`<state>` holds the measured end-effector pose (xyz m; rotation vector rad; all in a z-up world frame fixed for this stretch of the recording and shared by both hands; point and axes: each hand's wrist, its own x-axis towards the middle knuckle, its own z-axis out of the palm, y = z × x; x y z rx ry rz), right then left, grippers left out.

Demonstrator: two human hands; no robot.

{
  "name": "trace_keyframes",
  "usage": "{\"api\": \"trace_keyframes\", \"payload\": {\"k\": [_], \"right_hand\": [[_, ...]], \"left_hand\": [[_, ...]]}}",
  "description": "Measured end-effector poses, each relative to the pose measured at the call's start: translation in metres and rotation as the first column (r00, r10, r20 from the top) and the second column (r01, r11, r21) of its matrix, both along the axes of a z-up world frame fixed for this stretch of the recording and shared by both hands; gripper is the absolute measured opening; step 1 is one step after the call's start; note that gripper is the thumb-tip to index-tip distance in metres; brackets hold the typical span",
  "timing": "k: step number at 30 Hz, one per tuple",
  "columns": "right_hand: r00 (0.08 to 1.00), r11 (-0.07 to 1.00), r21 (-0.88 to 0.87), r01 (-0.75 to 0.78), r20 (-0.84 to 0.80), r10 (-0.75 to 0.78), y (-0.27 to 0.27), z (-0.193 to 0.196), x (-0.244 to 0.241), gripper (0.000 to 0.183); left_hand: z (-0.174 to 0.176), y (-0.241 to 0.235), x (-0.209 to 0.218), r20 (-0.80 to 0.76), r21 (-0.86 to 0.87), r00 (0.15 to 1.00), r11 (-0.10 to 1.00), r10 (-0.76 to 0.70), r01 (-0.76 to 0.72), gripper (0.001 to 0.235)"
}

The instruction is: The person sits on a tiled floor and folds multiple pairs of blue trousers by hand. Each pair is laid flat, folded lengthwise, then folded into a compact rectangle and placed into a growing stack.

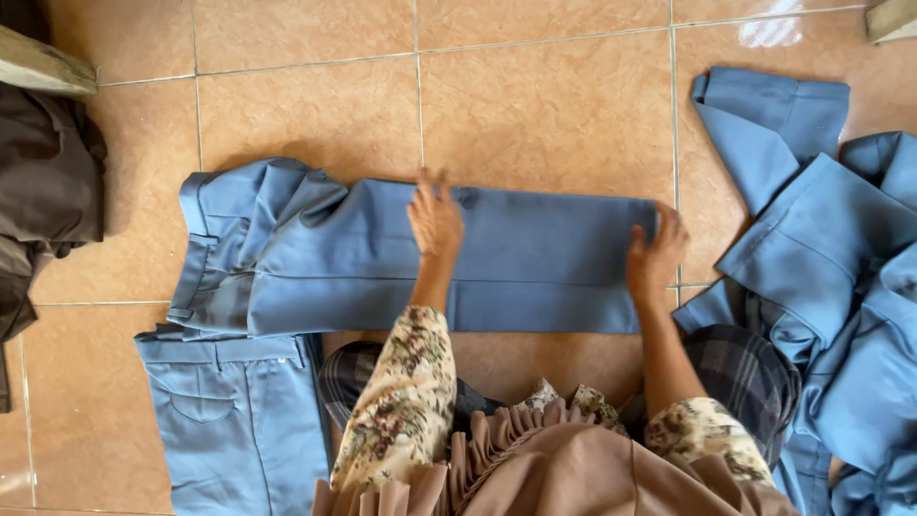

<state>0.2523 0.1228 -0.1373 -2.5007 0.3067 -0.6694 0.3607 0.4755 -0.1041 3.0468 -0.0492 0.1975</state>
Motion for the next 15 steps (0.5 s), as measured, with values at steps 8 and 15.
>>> {"api": "trace_keyframes", "payload": {"k": [8,15], "right_hand": [[0.965,0.938,-0.295,-0.18,-0.236,0.111,0.127,-0.003,-0.032,0.051],[0.89,0.966,-0.253,-0.057,-0.451,-0.066,0.04,0.013,-0.045,0.063]], "left_hand": [[-0.045,-0.078,-0.104,0.045,-0.187,0.943,0.925,-0.329,0.331,0.054],[-0.053,0.033,-0.07,0.221,0.098,0.975,0.995,-0.02,-0.002,0.051]]}}
